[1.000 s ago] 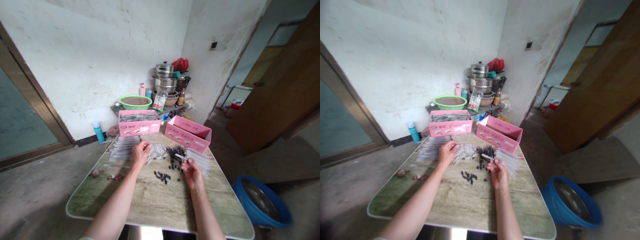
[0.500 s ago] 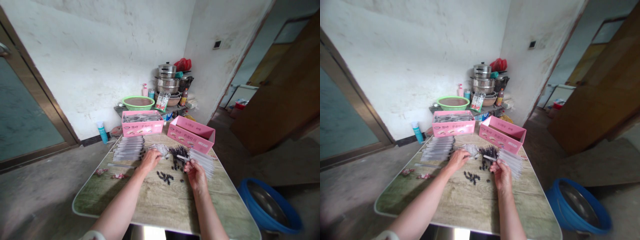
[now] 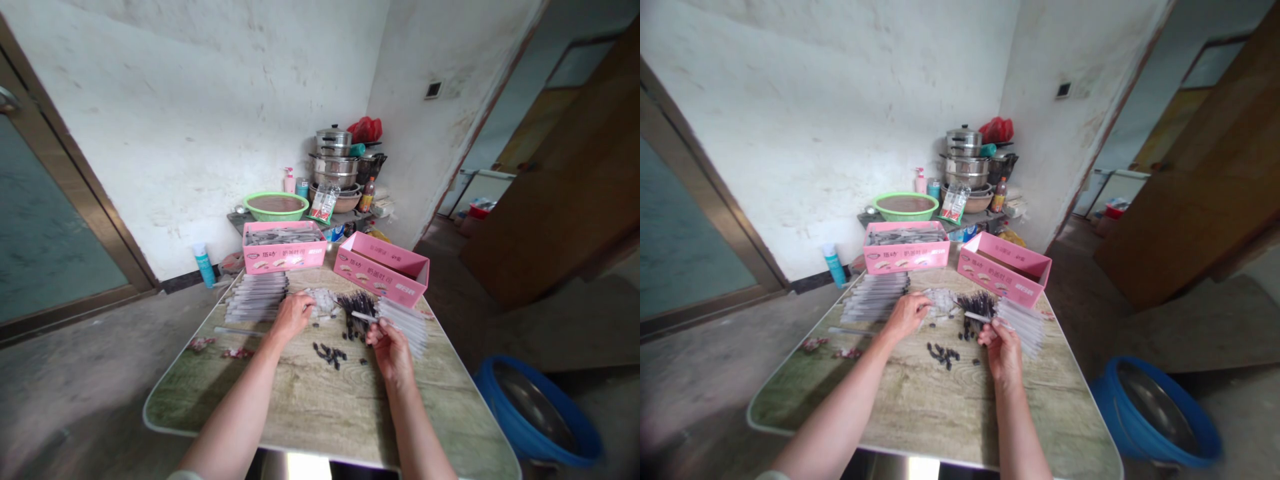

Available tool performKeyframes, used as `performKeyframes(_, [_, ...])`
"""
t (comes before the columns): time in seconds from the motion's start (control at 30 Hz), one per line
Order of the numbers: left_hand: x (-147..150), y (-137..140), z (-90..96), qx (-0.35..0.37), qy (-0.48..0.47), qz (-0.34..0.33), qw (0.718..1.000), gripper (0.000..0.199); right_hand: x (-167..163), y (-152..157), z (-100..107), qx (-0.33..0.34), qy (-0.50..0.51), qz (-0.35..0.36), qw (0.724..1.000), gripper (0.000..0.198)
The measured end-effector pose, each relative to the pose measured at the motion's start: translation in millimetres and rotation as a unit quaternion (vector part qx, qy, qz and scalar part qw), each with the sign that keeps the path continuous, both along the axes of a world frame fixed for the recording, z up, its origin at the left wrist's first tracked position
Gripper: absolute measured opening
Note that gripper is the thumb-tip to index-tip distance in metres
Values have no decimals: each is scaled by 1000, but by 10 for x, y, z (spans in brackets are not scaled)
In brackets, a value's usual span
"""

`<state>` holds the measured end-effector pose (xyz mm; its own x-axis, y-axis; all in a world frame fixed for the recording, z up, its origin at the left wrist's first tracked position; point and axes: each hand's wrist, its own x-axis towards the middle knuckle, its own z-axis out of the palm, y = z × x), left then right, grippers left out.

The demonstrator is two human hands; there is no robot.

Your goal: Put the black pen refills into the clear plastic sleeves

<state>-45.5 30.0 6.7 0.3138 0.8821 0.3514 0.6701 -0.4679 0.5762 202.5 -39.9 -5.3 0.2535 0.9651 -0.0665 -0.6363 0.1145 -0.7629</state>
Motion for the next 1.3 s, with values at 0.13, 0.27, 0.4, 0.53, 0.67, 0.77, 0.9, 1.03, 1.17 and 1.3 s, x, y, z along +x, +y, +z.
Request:
performKeyframes(0.13, [-43,-34,30,-33,47,-37,998,11,-1,4,-14,1,2,1,1000,25])
performKeyframes(0.27, [35,-95,4,-66,93,-68,991,6,11,8,-51,10,5,5,1000,25])
performKeyframes(0.4, [59,-101,-31,-62,56,-83,993,5,30,9,-81,17,17,20,1000,24])
performKeyframes(0.53, [131,-88,-38,-114,-157,-100,976,16,30,2,-72,31,14,42,999,22])
performKeyframes(0.67, [263,-115,-10,-215,-372,-124,894,32,-7,-9,-36,29,-6,60,998,22])
performKeyframes(0.77, [317,-153,18,-289,-469,-129,825,34,-44,-17,-16,30,-13,61,998,22])
performKeyframes(0.9, [332,-189,28,-339,-497,-128,789,37,-74,-17,-18,31,-24,72,997,24])
performKeyframes(1.03, [350,-195,10,-346,-487,-134,791,38,-84,-13,-19,33,-30,77,996,24])
performKeyframes(1.17, [363,-191,1,-347,-485,-138,791,38,-88,-16,-10,35,-32,76,996,23])
performKeyframes(1.3, [360,-191,-3,-344,-484,-140,792,38,-85,-17,-15,34,-36,76,996,23])
